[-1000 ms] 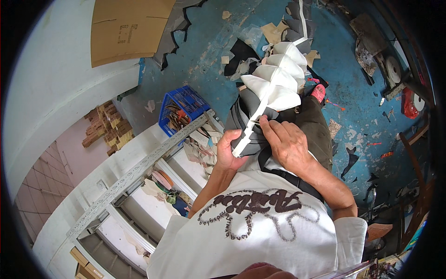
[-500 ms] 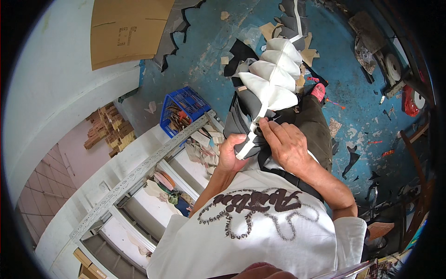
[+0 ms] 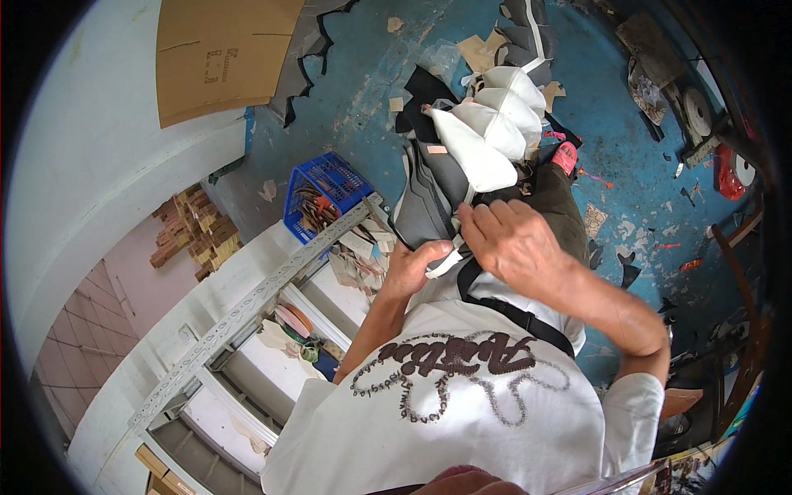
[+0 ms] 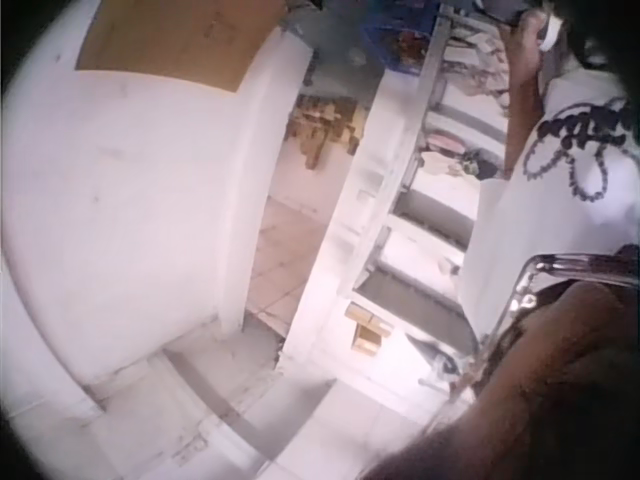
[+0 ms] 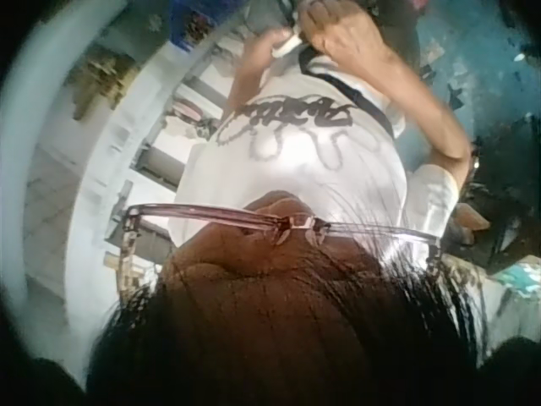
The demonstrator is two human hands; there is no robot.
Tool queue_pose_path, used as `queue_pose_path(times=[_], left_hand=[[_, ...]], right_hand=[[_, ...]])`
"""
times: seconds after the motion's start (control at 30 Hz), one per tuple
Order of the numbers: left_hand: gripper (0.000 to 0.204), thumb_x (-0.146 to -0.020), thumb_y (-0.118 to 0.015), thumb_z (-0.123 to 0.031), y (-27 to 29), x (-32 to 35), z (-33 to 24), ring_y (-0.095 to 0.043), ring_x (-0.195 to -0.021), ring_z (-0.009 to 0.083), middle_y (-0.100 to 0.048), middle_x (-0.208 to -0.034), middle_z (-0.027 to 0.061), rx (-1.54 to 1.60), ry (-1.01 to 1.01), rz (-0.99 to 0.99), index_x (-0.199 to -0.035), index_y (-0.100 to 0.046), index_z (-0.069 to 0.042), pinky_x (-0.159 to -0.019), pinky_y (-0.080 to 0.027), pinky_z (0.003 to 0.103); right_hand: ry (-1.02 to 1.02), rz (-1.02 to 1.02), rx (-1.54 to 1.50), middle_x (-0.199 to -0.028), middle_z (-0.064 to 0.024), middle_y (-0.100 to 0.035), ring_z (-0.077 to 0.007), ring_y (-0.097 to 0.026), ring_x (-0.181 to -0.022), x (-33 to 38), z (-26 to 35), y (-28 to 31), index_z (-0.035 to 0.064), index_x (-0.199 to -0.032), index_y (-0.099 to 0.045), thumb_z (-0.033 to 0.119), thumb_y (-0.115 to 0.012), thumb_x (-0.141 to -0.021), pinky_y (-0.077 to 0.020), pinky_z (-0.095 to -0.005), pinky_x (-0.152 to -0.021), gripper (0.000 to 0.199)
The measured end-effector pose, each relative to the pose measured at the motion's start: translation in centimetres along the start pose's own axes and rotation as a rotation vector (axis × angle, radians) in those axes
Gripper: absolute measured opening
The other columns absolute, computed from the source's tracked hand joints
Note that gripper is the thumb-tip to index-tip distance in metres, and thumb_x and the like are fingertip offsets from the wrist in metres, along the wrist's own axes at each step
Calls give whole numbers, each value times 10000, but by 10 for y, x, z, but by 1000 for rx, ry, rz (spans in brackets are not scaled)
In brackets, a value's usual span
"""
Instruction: The recorder is inspecting and organizing various components of athletic shoes in a workshop environment.
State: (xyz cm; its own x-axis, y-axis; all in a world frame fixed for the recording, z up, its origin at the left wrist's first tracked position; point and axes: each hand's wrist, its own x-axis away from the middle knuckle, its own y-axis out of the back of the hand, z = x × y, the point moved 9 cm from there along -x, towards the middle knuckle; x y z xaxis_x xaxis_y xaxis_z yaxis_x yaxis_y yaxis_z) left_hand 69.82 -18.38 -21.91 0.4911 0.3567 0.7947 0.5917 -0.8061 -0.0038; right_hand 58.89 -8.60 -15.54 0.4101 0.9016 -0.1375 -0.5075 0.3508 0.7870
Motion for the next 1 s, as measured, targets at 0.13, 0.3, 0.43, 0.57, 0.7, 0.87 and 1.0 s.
queue_pose_path(times=[0.13,0.3,0.43,0.57,0.7,0.87,1.0], left_hand=[[338,-626,-538,-33,-1,-1,-3,-546,-734,157,-553,-839,65,234,51,61,-960,-506,1,-662,-442,273],[340,-645,-495,-122,-10,-2,0,-572,-737,219,-577,-858,151,534,62,172,-911,-518,88,-724,-450,308],[337,-660,-488,-144,-9,-3,2,-578,-728,222,-583,-845,160,543,61,198,-897,-530,91,-734,-447,307],[306,-669,-486,-145,-10,-2,1,-582,-712,222,-591,-812,150,513,77,179,-860,-549,87,-730,-448,306],[262,-675,-487,-146,-9,-1,7,-579,-677,216,-597,-768,141,563,121,63,-793,-571,73,-701,-452,299],[300,-681,-490,-147,-10,-3,6,-574,-727,217,-592,-820,152,568,97,178,-863,-556,83,-739,-438,307],[559,-629,-480,-158,-11,-5,-1,-473,-975,250,-439,-1101,201,504,66,263,-1112,-349,91,-893,-338,342]], right_hand=[[80,-86,-175,-724,-53,-507,-150,-491,-612,-4,-3,5,-36,-971,-516,89,-511,-619,-413,-259,-544,373],[-62,-308,-262,-778,-69,-532,-160,-498,-578,2,-6,10,-16,-1005,-511,29,-542,-605,-414,-266,-508,404],[-69,-263,-215,-770,-65,-516,-137,-488,-590,5,-2,1,-46,-972,-515,56,-538,-625,-413,-237,-516,362],[-15,-341,-83,-780,-67,-515,-130,-475,-573,8,5,6,-39,-1005,-505,61,-538,-615,-377,-234,-476,404],[-2,-254,-20,-794,-64,-515,-129,-471,-571,6,9,-2,-37,-1035,-491,76,-526,-604,-372,-234,-469,447],[-24,-199,-31,-781,-58,-511,-132,-473,-578,7,9,0,-37,-1029,-493,80,-524,-602,-376,-233,-467,444],[-70,-97,-25,-768,-67,-525,-136,-500,-592,9,1,8,-28,-993,-507,68,-538,-603,-393,-242,-478,403]])
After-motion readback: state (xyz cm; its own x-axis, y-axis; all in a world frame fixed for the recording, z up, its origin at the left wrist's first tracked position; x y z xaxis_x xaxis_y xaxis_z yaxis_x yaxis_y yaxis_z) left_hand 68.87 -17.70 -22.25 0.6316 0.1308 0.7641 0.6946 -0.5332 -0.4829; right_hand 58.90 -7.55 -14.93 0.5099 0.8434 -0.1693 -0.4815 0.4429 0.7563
